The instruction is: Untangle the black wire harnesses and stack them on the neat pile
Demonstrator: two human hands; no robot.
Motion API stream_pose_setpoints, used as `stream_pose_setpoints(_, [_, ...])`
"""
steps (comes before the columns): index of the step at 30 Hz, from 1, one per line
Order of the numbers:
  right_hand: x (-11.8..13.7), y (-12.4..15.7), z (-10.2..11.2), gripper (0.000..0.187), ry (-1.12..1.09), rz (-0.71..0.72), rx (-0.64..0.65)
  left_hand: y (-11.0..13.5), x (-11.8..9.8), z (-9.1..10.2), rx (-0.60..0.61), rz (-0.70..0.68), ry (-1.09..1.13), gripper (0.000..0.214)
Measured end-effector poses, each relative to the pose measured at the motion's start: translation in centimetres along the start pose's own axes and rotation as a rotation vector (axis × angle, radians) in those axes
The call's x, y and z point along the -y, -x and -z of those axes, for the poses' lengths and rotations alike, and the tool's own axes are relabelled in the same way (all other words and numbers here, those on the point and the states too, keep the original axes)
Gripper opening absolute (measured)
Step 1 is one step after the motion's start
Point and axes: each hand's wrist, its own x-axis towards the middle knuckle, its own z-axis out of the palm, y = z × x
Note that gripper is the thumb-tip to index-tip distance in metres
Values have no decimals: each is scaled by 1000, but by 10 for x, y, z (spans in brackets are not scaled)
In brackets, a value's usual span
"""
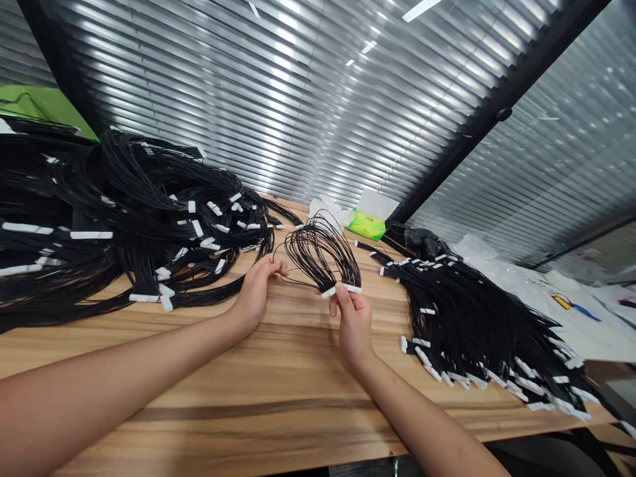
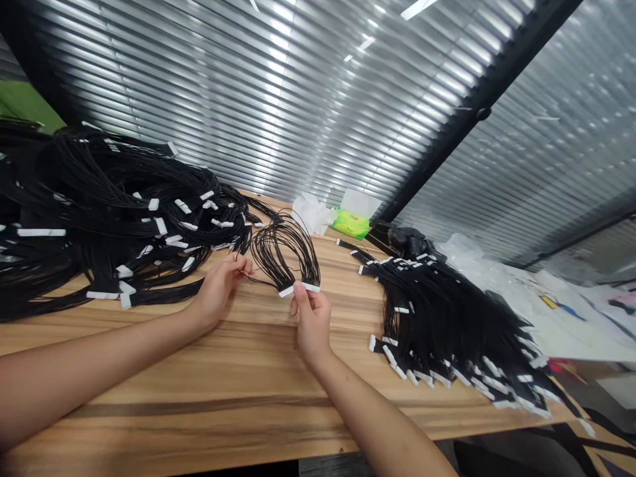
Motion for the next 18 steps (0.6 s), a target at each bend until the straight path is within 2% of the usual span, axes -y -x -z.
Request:
stream_pose_setpoints(3, [3,0,-1,37,-137,-30,18,-2,2,-1,-75,-6,-138,11])
stream_pose_setpoints(5, [6,2,-3,37,-196,-80,42,-1,2,-3,-106,-33,-137,6])
stream_pose_setpoints(7, [8,3,-4,36,-217,-136,73,-1,1,-4,-110,-70,-77,15])
stream_pose_setpoints(10, [9,5,-7,34,-225,-199,113,-4,1,-2,-80,-64,9,26])
stream_pose_setpoints(18, [15,4,-9,34,-224,-235,156,-4,5,-1,74,-10,-4,34])
